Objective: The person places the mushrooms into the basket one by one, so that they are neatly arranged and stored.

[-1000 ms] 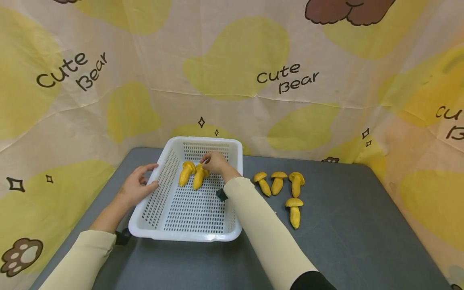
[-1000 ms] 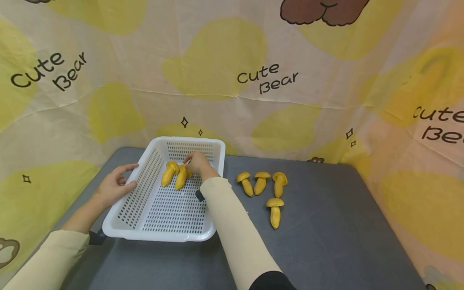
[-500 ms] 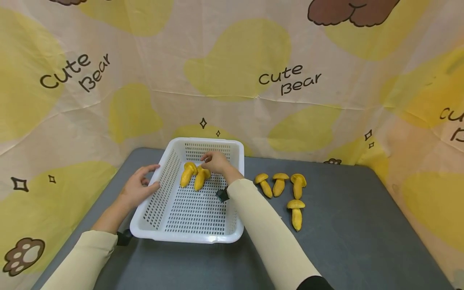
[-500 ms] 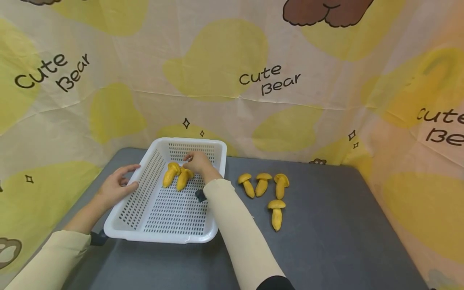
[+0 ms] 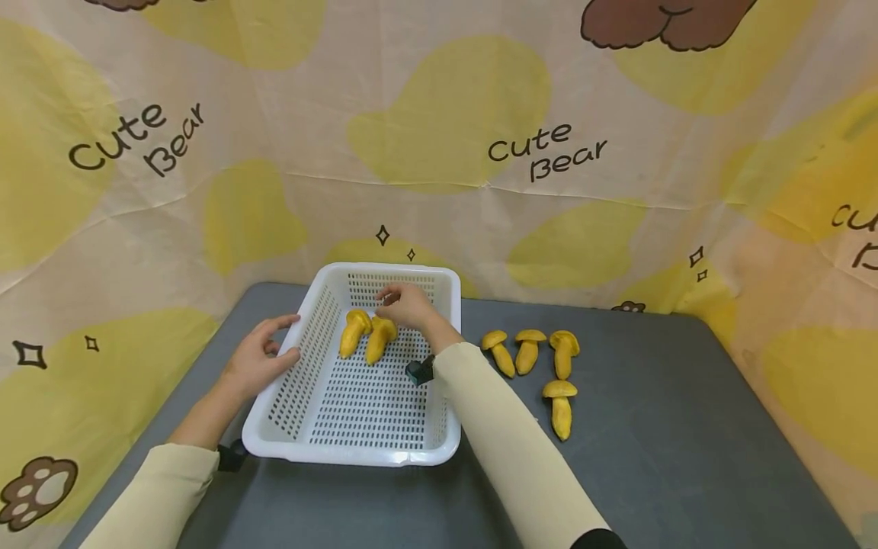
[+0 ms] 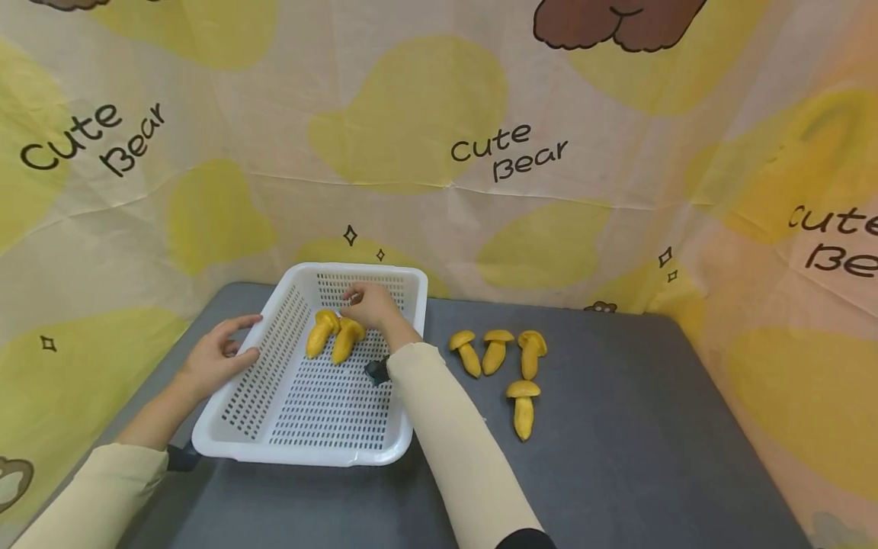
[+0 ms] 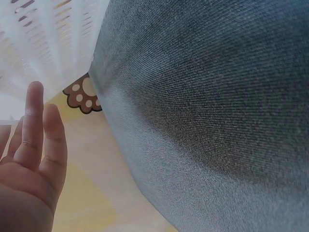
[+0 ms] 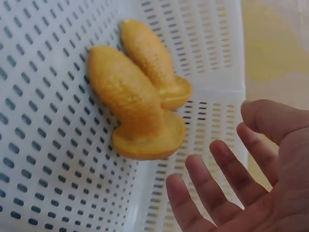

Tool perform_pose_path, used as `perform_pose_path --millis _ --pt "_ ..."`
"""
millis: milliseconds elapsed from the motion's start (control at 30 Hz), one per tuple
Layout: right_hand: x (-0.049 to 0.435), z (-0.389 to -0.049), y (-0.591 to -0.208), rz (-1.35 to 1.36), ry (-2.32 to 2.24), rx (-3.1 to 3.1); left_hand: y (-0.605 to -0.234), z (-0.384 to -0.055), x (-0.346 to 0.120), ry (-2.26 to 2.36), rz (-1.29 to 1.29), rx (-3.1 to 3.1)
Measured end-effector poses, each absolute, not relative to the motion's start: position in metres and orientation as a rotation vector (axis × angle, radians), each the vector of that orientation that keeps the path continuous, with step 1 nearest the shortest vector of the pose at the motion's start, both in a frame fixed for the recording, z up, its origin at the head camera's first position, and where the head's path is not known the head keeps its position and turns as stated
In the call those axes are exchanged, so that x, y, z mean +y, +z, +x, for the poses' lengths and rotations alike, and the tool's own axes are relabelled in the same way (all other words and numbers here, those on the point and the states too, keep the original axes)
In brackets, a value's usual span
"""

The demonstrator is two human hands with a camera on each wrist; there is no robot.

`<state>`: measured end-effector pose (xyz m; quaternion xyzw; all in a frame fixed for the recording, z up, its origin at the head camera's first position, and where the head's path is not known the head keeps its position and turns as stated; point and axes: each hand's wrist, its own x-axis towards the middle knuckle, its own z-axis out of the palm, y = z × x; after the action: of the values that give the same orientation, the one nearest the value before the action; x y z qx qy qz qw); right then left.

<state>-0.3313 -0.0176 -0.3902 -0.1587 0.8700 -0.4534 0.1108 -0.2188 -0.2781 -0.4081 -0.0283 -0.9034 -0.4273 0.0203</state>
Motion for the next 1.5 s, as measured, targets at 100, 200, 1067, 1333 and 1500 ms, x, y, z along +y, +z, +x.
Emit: perform_pose_path --millis 100,200,1067,1333,1500 --pt "-0.018 -0.331 -0.386 -0.472 -1.418 2.547 -0.407 -0.218 -0.277 -1.333 -0.091 -2.797" --pt "-0.020 -0.331 -0.381 -0.502 -1.479 2.556 -0.407 -0.218 -0.277 -1.334 -0.110 -2.789" --pt "0.003 -0.288 -0.337 -0.718 -1.660 2.493 -0.410 -0.218 -0.281 -1.337 -0.125 -2.789" --pt "0.025 -0.279 -0.341 -0.702 -1.653 2.526 -0.411 -0.220 -0.281 -1.319 -0.108 -2.805" --pt "0.040 -0.274 -0.339 -0.697 -1.659 2.522 -0.410 -0.222 -0.279 -1.317 -0.126 -2.808"
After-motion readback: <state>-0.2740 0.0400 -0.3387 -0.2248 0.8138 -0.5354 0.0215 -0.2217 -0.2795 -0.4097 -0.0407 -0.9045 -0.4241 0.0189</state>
